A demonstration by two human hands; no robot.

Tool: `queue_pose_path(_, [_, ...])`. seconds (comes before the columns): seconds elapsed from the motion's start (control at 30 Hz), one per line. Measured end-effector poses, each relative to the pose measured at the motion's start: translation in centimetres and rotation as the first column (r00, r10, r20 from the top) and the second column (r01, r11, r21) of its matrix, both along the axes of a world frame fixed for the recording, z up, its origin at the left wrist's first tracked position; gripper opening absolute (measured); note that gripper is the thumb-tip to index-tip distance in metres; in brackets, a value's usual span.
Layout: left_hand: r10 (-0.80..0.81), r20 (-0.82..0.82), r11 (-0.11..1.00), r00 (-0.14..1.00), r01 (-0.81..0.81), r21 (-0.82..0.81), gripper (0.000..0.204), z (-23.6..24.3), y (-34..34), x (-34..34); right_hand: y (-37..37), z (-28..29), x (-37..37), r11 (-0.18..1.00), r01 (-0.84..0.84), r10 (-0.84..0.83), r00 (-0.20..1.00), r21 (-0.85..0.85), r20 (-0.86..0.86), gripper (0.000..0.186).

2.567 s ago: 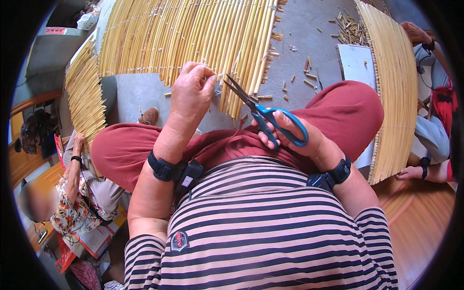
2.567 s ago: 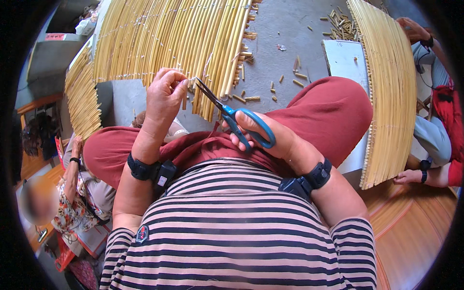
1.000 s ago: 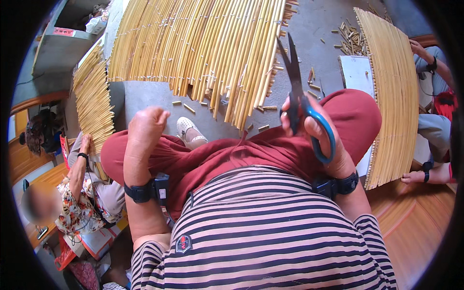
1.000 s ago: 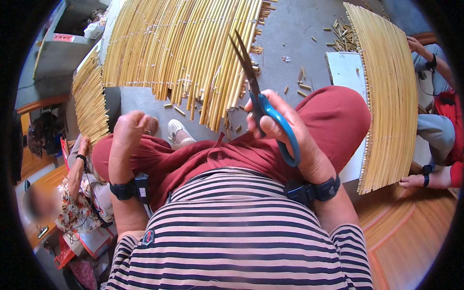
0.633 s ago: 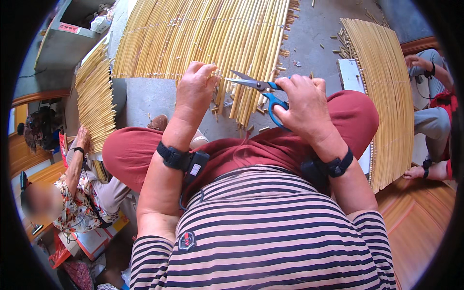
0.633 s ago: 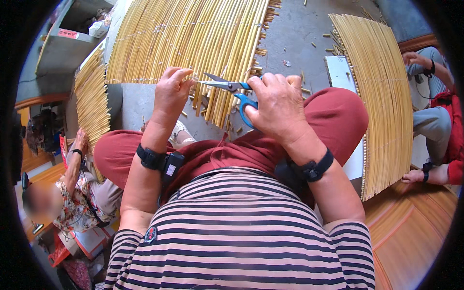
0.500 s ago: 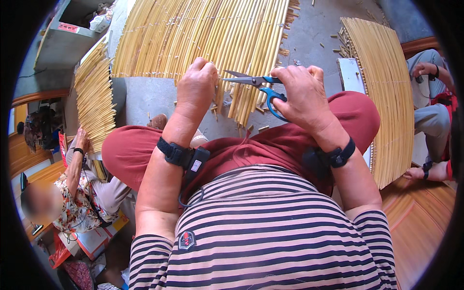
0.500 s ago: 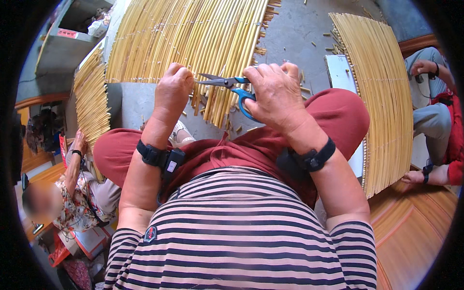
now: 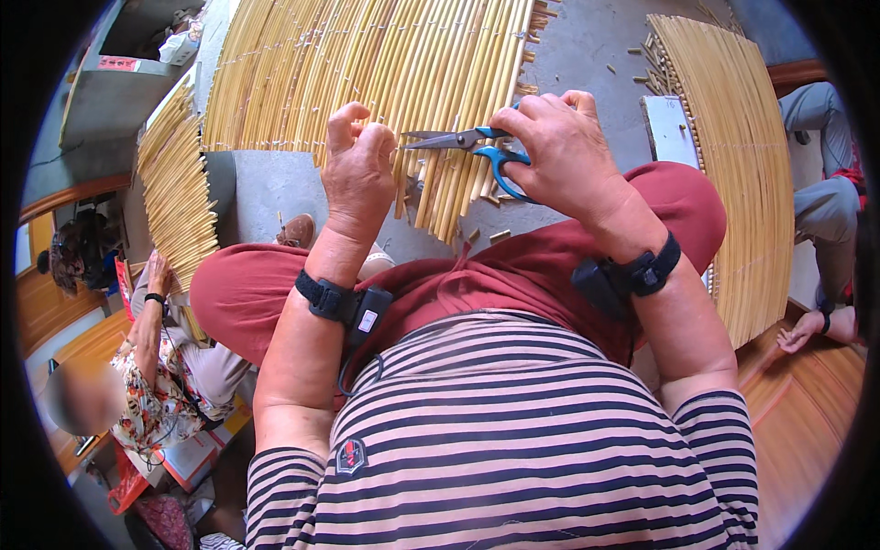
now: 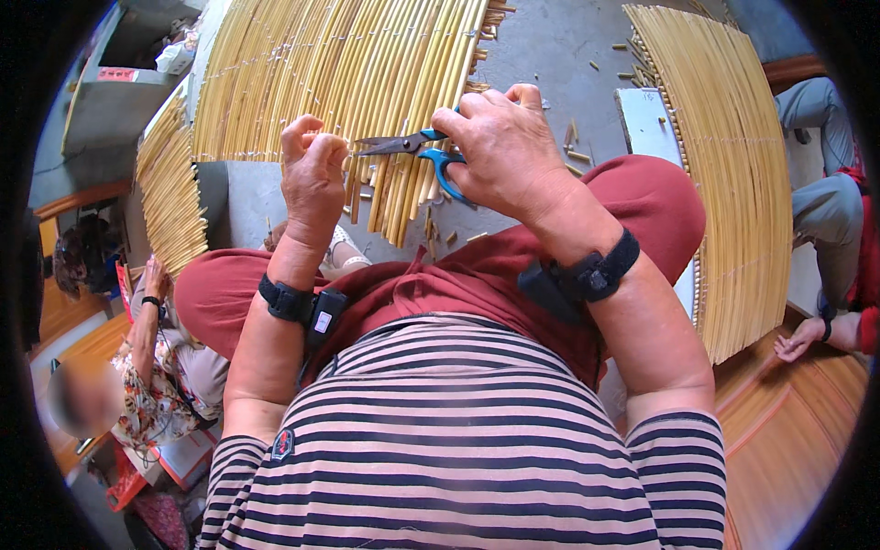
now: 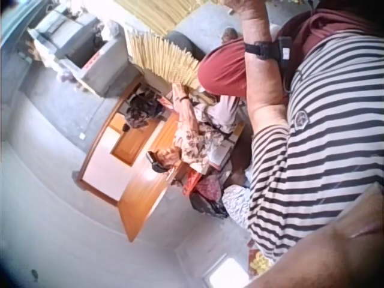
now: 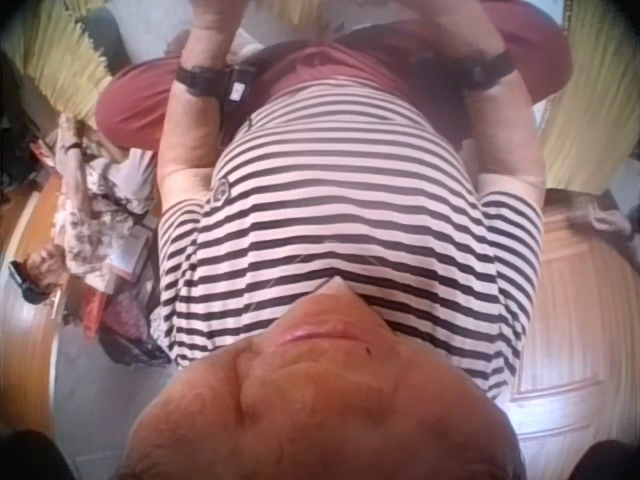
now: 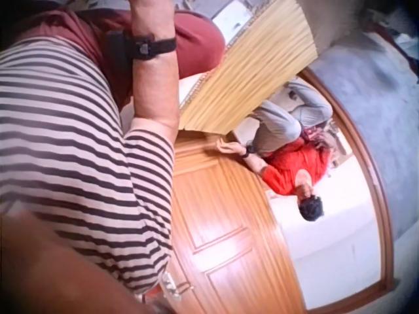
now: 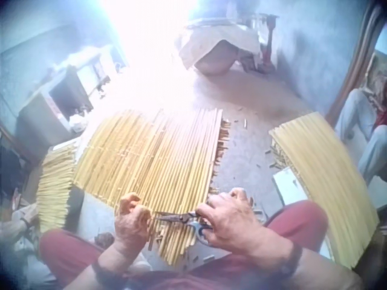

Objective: Weaving thin bamboo or reed strips into a mat using thread.

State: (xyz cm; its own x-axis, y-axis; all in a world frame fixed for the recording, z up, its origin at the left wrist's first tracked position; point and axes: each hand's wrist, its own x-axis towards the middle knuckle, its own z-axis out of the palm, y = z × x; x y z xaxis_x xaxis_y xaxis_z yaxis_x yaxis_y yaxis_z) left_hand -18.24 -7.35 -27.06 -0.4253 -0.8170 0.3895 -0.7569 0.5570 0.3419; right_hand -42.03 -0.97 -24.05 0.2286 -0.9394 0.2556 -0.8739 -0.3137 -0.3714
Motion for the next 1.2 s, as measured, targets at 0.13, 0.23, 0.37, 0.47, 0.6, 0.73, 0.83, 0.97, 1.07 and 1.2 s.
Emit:
queue_pose_path(0.13, [-0.002, -0.027, 1.0, 1.0, 0.003, 0.03, 0.008, -0.2, -0.3, 0.2, -0.6, 0.0, 0.5, 1.0, -0.016, 0.016, 1.0, -0.001, -0.026, 0.029])
queue_pose_path(0.23, [-0.001, -0.047, 0.999, 0.999, 0.003, 0.049, 0.008, 0.0, -0.2, -0.1, -1.1, -0.2, 1.2, 0.999, -0.042, 0.042, 0.998, 0.004, -0.045, 0.029])
queue_pose_path(0.37, [0.011, -0.079, 0.998, 0.997, -0.005, 0.069, 0.008, -0.3, -0.1, -0.1, -1.3, -0.2, 1.7, 0.998, -0.033, 0.037, 0.996, 0.059, -0.084, 0.03])
queue_pose_path(0.47, [0.01, -0.129, 0.996, 0.992, 0.001, 0.09, 0.007, -0.3, -0.3, 0.0, -1.3, -0.2, 1.7, 0.999, -0.032, 0.035, 0.994, 0.03, -0.099, 0.031])
queue_pose_path(0.6, [0.123, -0.521, 0.948, 0.845, 0.056, 0.315, 0.002, 0.8, -1.6, 0.6, -1.0, 0.5, 0.6, 0.995, -0.053, 0.061, 0.994, 0.086, -0.086, 0.029])
queue_pose_path(0.73, [0.388, -0.708, 0.62, 0.59, 0.401, 0.675, 0.019, 6.7, -1.3, 5.3, 1.9, 4.4, -3.0, 0.963, 0.269, -0.237, 0.867, -0.011, 0.438, 0.035])
queue_pose_path(0.83, [0.091, -0.432, 0.382, 0.897, 0.369, 0.847, 0.028, 7.6, -1.4, 12.3, 5.8, 4.9, -7.5, 0.771, 0.612, -0.396, 0.679, -0.178, 0.618, 0.03])
queue_pose_path(0.97, [-0.259, 0.483, 0.804, 0.836, -0.09, 0.587, 0.03, 7.3, 1.2, 13.1, 11.6, -1.0, -12.8, 0.667, 0.744, -0.705, 0.62, 0.026, 0.345, 0.027])
queue_pose_path(1.07, [-0.219, 0.302, 0.571, 0.928, -0.129, 0.81, 0.038, 6.9, 1.5, 11.8, 15.1, -5.2, -12.6, 0.568, 0.779, -0.815, 0.577, 0.266, 0.05, 0.018])
queue_pose_path(1.2, [-0.258, 0.164, 0.602, 0.952, 0.025, 0.798, 0.042, 7.2, 3.1, 10.4, 15.9, -6.6, -10.4, 0.553, 0.785, -0.822, 0.568, 0.28, 0.031, 0.02])
